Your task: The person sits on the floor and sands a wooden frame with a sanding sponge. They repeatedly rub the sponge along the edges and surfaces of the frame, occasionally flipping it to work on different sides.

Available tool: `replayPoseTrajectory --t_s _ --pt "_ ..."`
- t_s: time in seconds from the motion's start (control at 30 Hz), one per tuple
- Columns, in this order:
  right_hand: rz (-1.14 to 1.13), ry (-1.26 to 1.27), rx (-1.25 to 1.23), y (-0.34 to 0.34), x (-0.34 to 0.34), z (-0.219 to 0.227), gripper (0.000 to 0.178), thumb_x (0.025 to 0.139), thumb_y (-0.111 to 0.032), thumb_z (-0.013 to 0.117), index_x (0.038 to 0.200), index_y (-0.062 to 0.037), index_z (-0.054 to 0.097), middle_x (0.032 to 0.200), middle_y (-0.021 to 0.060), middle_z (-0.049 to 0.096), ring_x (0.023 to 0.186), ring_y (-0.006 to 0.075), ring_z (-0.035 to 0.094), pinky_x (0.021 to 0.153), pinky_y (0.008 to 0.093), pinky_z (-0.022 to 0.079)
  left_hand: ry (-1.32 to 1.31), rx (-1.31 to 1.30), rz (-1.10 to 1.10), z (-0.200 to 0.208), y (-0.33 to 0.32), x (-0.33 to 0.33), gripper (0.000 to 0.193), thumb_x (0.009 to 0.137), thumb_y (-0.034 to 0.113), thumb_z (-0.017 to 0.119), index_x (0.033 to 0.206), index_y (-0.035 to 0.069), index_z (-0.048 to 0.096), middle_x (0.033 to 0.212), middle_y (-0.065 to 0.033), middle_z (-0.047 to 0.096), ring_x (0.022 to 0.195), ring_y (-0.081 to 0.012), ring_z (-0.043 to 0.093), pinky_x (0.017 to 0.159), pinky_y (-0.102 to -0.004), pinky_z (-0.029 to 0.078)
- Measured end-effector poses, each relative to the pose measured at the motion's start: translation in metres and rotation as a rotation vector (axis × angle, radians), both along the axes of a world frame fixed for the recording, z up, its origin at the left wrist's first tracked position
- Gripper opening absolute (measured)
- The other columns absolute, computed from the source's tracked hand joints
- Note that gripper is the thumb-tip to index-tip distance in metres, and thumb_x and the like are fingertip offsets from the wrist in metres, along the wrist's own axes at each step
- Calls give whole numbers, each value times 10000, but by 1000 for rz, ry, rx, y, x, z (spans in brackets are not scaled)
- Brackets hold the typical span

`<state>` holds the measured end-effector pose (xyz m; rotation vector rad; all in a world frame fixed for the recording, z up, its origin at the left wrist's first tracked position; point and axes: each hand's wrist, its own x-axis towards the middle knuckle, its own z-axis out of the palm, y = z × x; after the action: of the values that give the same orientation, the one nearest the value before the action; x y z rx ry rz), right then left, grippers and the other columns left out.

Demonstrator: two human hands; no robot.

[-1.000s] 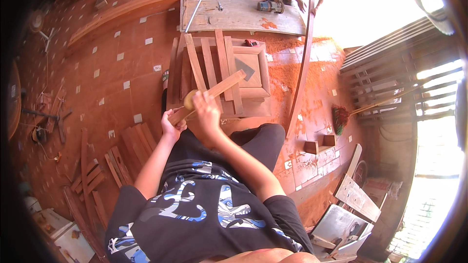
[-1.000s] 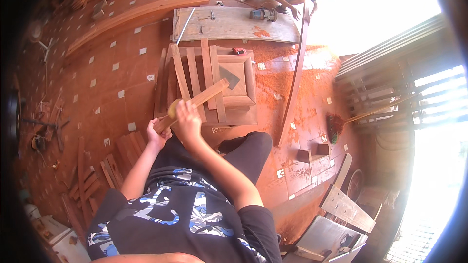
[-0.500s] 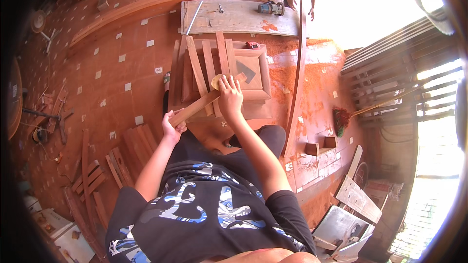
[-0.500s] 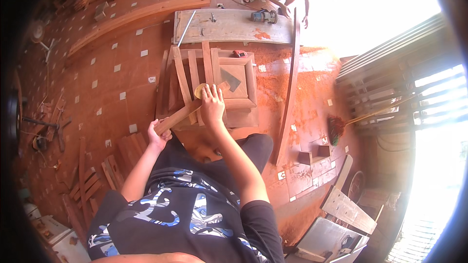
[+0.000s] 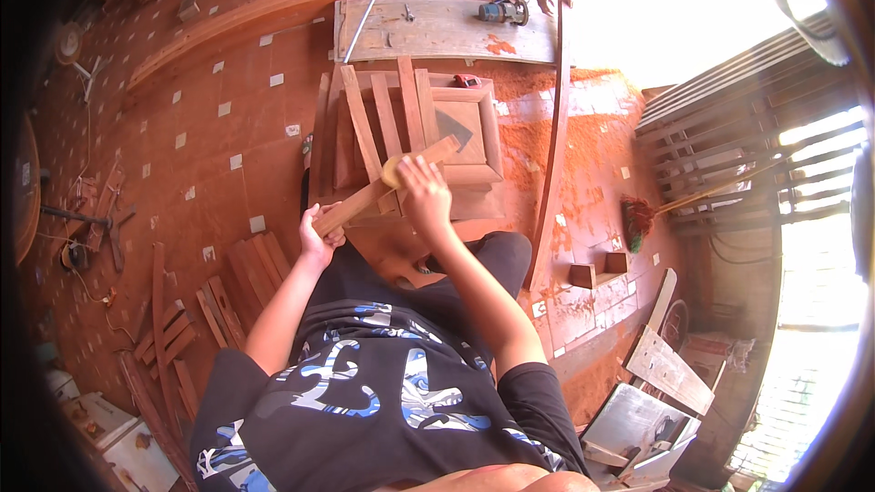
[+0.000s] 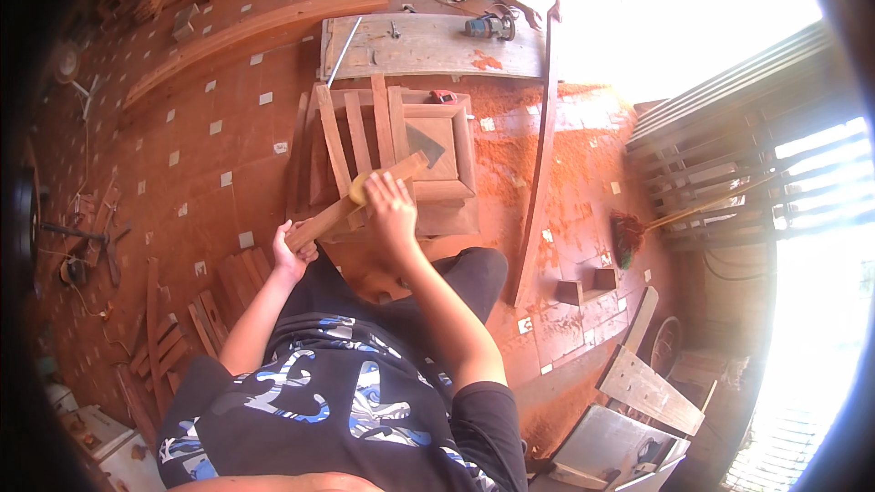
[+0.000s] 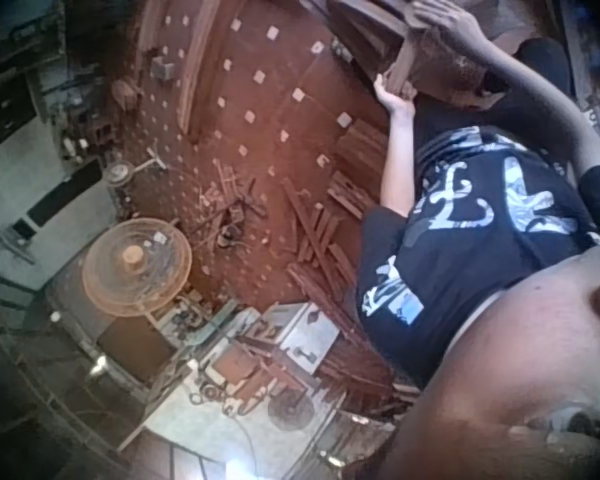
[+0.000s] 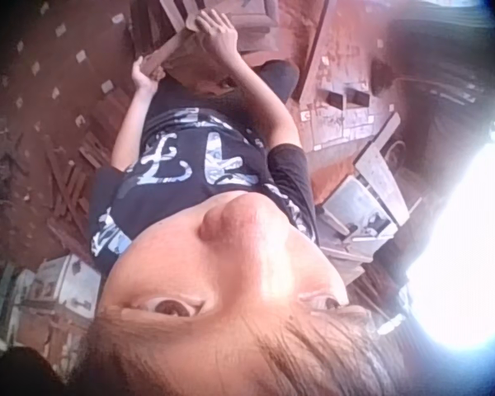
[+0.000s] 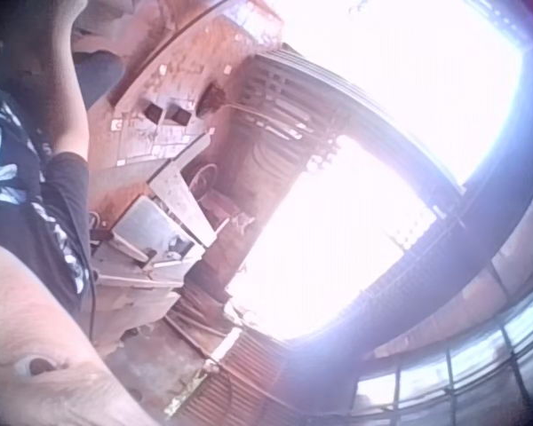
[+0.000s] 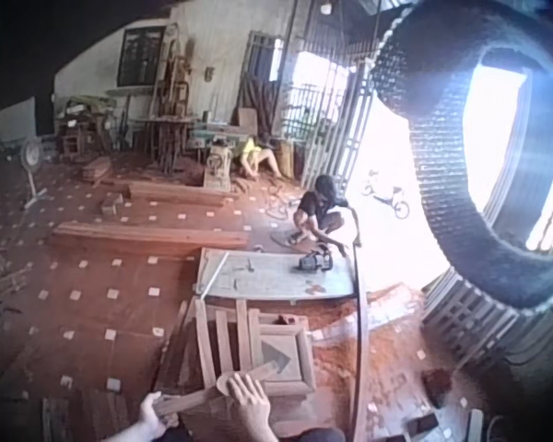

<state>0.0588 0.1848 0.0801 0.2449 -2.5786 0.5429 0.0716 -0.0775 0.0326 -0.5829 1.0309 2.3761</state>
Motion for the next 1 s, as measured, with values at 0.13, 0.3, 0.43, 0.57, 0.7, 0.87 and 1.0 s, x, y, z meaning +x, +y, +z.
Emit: replayPoseTrajectory --t_s 0.13,0.3,0.43,0.57,0.7,0.87,1.0 --pt "-204 -29 26 28 -19 -3 437 823 -12 618 1248 -57 705 1372 117 689 1307 342 626 1132 486 466 3 -11 9 1 3 -1 529 990 536 491 1127 61 681 616 -8 441 437 -129 339 461 -307 278" --pt "-120 -47 125 -38 10 -20 460 854 -103 619 1308 -40 661 1419 154 649 1321 374 611 1127 520 458 -2 -27 9 4 6 -2 505 989 554 494 1079 89 669 603 -8 420 444 -136 339 465 -314 273" --pt "113 -60 106 -75 44 -21 442 865 -142 615 1299 -75 670 1407 124 661 1324 339 615 1152 504 445 -16 -18 6 1 3 -1 492 1000 532 476 1106 92 670 598 -10 413 448 -138 331 471 -319 271" --pt "55 56 7 -30 13 -14 382 836 -67 633 1213 -98 687 1311 93 708 1245 316 663 1083 480 504 9 -41 3 -3 -1 0 459 1000 445 446 1148 78 680 602 -12 419 451 -138 323 475 -319 272" --pt "-251 56 31 43 -29 -5 404 846 28 574 1202 -85 728 1230 114 752 1240 359 663 1099 474 496 35 -10 -30 -5 1 -3 442 985 383 427 1155 67 685 605 -15 423 461 -139 334 477 -319 276" --pt "-246 -57 225 -6 -4 -7 473 829 -29 615 1300 -12 658 1379 172 665 1235 384 649 1088 482 496 -23 -20 26 -2 3 0 445 973 341 417 1171 41 680 614 -22 454 455 -139 348 470 -313 288" --pt "60 -46 255 -76 54 -21 434 911 -142 577 1331 -65 655 1424 121 653 1304 364 627 1105 461 504 -78 -54 36 -1 6 -3 446 975 335 406 1191 53 676 634 -24 467 463 -138 353 471 -314 289"
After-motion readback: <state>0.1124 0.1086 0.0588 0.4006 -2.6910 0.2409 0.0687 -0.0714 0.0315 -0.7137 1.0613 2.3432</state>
